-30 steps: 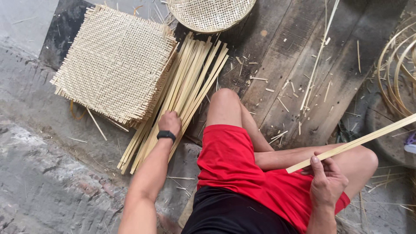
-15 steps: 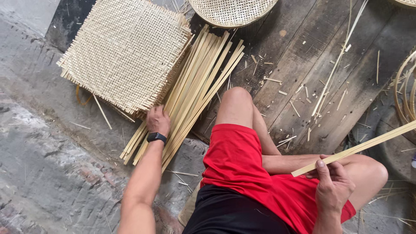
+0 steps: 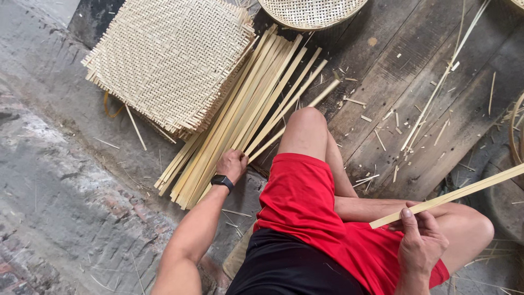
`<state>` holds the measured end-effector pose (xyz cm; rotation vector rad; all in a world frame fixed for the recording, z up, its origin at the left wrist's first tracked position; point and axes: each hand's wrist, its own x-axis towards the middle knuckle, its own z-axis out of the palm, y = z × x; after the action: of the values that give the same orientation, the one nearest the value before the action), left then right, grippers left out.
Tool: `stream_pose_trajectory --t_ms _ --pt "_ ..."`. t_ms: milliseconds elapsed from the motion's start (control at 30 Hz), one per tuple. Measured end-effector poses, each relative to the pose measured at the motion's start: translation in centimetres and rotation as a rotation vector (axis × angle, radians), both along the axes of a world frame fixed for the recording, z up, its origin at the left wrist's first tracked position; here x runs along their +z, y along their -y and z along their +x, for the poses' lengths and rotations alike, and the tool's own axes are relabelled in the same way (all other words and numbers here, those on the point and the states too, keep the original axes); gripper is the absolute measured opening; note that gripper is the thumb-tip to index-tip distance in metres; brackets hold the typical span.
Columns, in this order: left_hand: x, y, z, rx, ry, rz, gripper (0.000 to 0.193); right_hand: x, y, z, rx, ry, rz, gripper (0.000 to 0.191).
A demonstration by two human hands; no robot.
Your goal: The person sits on the floor of a basket-weaving workshop and bends long thin bamboo strips into circular rims for woven trays. They flex each strip, overlap and press the ends together to form a hoop, then set the finished rim aside and pick up the next strip, repeating the process.
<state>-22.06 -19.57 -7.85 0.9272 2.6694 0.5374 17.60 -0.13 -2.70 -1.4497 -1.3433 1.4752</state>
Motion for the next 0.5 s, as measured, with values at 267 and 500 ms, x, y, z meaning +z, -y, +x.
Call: stream_pose_trajectory --t_ms 267,500 --pt "0.27 -0.42 -0.14 0.070 0.016 -0.215 0.022 -0.52 0.08 0.31 0.017 0.024 -0.002 0.021" --pt "0.07 -0.42 -0.56 -0.012 -0.137 -0.091 0.018 -0.56 0.44 0.40 0.011 0.042 0.005 0.021"
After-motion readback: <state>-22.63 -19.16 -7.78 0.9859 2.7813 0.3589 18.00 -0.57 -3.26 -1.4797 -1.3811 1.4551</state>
